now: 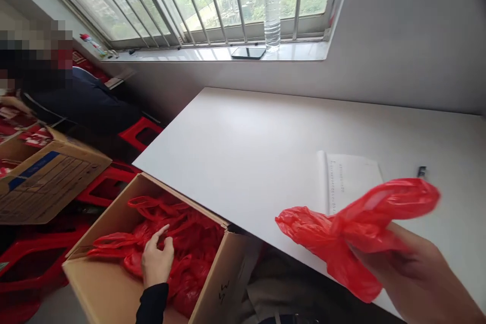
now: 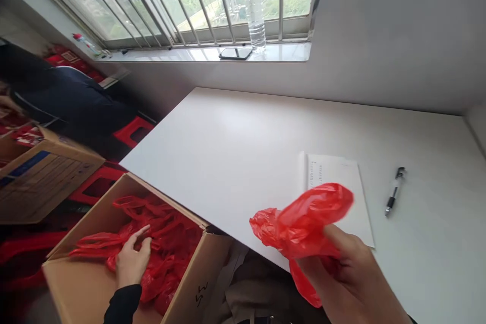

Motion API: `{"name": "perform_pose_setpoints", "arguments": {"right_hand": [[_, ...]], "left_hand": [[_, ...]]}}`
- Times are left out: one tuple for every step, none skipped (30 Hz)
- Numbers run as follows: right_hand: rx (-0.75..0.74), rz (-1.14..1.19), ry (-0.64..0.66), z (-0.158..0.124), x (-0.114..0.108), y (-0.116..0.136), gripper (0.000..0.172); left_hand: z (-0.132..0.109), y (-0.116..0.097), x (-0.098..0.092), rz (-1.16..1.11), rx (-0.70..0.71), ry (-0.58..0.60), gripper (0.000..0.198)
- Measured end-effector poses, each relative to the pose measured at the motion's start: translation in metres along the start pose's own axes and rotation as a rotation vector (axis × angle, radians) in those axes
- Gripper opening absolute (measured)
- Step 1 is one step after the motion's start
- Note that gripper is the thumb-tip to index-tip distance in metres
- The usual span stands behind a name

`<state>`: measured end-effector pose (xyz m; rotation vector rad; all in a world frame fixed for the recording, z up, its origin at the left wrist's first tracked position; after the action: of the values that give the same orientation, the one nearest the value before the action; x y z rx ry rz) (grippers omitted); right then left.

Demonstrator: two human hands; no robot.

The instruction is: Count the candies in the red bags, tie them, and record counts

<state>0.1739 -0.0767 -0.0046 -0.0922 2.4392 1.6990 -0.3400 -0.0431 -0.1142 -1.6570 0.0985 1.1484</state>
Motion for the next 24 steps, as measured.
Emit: {"name": "perform_pose_setpoints", "arguments": {"right_hand": [[0.023, 0.002, 0.011, -0.001, 0.006, 0.009, 0.038], [0.041, 0.005, 0.031, -0.001, 0.011, 0.018, 0.042], [0.053, 0.007, 0.059, -0.002, 0.015, 0.025, 0.044], [0.052, 0.005, 0.091, -0.002, 0.018, 0.03, 0.043], [0.045, -0.003, 0.126, -0.003, 0.02, 0.035, 0.041], [0.035, -0.015, 0.163, -0.003, 0.021, 0.038, 0.038], [0.023, -0.028, 0.198, -0.004, 0.021, 0.04, 0.035], [0.008, -0.041, 0.226, -0.005, 0.02, 0.04, 0.032], [-0.005, -0.053, 0.24, -0.005, 0.019, 0.041, 0.031], [-0.017, -0.063, 0.238, -0.006, 0.016, 0.041, 0.032], [-0.022, -0.069, 0.228, -0.006, 0.013, 0.04, 0.033], [-0.021, -0.067, 0.216, -0.006, 0.01, 0.04, 0.033], [-0.019, -0.059, 0.204, -0.006, 0.006, 0.04, 0.032], [-0.011, -0.045, 0.193, -0.006, 0.002, 0.041, 0.028], [0.001, -0.029, 0.181, -0.006, -0.002, 0.042, 0.021], [0.011, -0.014, 0.168, -0.006, -0.007, 0.043, 0.017], [0.023, 0.002, 0.153, -0.005, -0.011, 0.044, 0.02], [0.031, 0.02, 0.138, -0.005, -0.015, 0.045, 0.025], [0.036, 0.04, 0.13, -0.004, -0.019, 0.045, 0.029], [0.031, 0.064, 0.131, -0.004, -0.021, 0.045, 0.031], [0.018, 0.088, 0.138, -0.004, -0.023, 0.045, 0.031], [0.004, 0.112, 0.142, -0.003, -0.025, 0.045, 0.032], [-0.006, 0.136, 0.139, -0.003, -0.027, 0.043, 0.033], [-0.011, 0.164, 0.128, -0.002, -0.03, 0.042, 0.035]], "left_hand": [[-0.008, -0.035, 0.015, -0.085, 0.103, 0.052, 0.028], [-0.021, -0.074, 0.03, -0.177, 0.211, 0.123, 0.032], [-0.039, -0.114, 0.043, -0.26, 0.314, 0.214, 0.037], [-0.062, -0.155, 0.054, -0.331, 0.411, 0.311, 0.04], [-0.087, -0.194, 0.063, -0.39, 0.499, 0.414, 0.041], [-0.115, -0.232, 0.071, -0.462, 0.596, 0.547, 0.043], [-0.145, -0.269, 0.077, -0.595, 0.721, 0.717, 0.048], [-0.171, -0.298, 0.08, -0.706, 0.797, 0.852, 0.052], [-0.192, -0.321, 0.082, -0.791, 0.855, 0.952, 0.051], [-0.209, -0.338, 0.085, -0.826, 0.894, 1.056, 0.043], [-0.218, -0.349, 0.089, -0.847, 0.912, 1.113, 0.035], [-0.223, -0.356, 0.092, -0.858, 0.918, 1.142, 0.028], [-0.223, -0.36, 0.096, -0.862, 0.915, 1.149, 0.025], [-0.22, -0.361, 0.099, -0.867, 0.901, 1.139, 0.023], [-0.216, -0.359, 0.104, -0.866, 0.869, 1.131, 0.02], [-0.212, -0.356, 0.109, -0.855, 0.829, 1.141, 0.017], [-0.21, -0.352, 0.114, -0.838, 0.785, 1.165, 0.016], [-0.208, -0.348, 0.119, -0.821, 0.731, 1.191, 0.016], [-0.207, -0.344, 0.123, -0.808, 0.676, 1.221, 0.017], [-0.208, -0.341, 0.126, -0.803, 0.628, 1.249, 0.018], [-0.209, -0.339, 0.129, -0.801, 0.59, 1.271, 0.018], [-0.211, -0.339, 0.13, -0.799, 0.56, 1.291, 0.018], [-0.212, -0.338, 0.132, -0.787, 0.533, 1.303, 0.018], [-0.212, -0.339, 0.132, -0.772, 0.512, 1.296, 0.018]]}}
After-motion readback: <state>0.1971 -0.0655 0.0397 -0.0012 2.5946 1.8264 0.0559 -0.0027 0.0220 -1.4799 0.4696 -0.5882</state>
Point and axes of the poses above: each hand's wrist, its own z-axis towards the middle knuckle, its own x-axis out of the palm, y = z × x, the point moved 7 cm from there along z, towards the middle knuckle, and after that the axes turned 11 degrees about x, right-handed, at the moved point
